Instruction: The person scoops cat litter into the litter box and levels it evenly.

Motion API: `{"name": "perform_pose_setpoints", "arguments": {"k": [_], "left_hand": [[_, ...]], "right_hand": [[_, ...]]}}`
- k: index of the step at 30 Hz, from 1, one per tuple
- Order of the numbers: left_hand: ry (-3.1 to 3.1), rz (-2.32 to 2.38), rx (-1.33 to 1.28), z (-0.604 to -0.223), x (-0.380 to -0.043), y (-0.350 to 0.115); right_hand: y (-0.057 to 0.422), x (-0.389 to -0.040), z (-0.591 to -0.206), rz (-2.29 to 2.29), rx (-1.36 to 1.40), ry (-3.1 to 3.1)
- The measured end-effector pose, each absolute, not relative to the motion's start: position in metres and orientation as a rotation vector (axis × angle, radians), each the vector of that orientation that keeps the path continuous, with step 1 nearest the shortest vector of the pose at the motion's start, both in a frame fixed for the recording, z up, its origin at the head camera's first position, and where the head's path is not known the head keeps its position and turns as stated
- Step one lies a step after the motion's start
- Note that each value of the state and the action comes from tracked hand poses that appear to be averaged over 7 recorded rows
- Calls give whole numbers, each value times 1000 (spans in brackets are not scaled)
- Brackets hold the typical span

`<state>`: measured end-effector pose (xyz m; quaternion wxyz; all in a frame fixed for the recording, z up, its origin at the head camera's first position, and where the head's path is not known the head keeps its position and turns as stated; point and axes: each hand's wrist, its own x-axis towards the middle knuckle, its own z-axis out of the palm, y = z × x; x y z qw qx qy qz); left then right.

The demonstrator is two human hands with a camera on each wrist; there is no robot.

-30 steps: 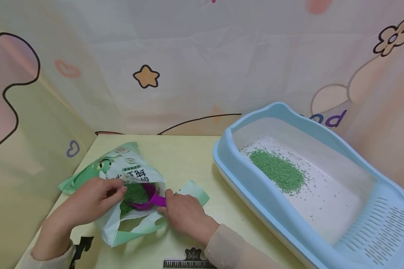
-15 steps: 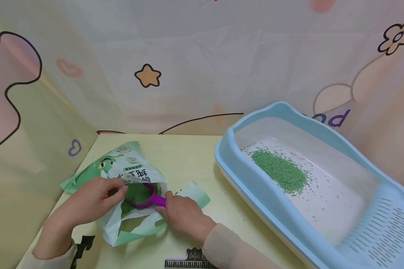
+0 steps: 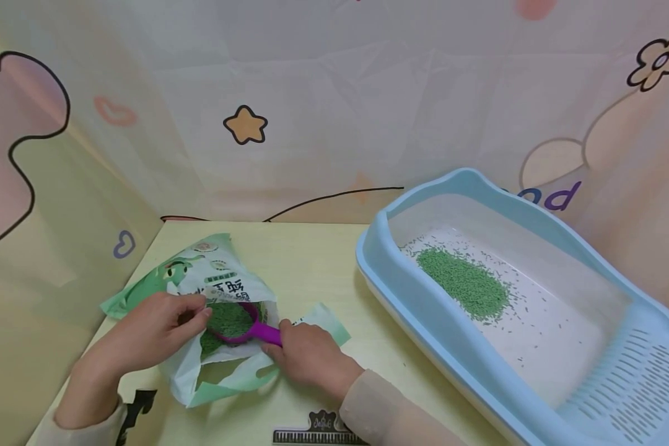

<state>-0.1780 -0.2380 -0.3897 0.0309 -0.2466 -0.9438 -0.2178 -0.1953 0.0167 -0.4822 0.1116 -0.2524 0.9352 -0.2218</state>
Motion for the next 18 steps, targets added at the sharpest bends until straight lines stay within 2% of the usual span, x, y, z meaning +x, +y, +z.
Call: {"name": "perform_pose_setpoints", "arguments": {"k": [18], "left_hand": [[-2901, -679, -770, -391, -179, -240]], "right_hand": [[29, -191, -482, -749, -745, 2648]]}}
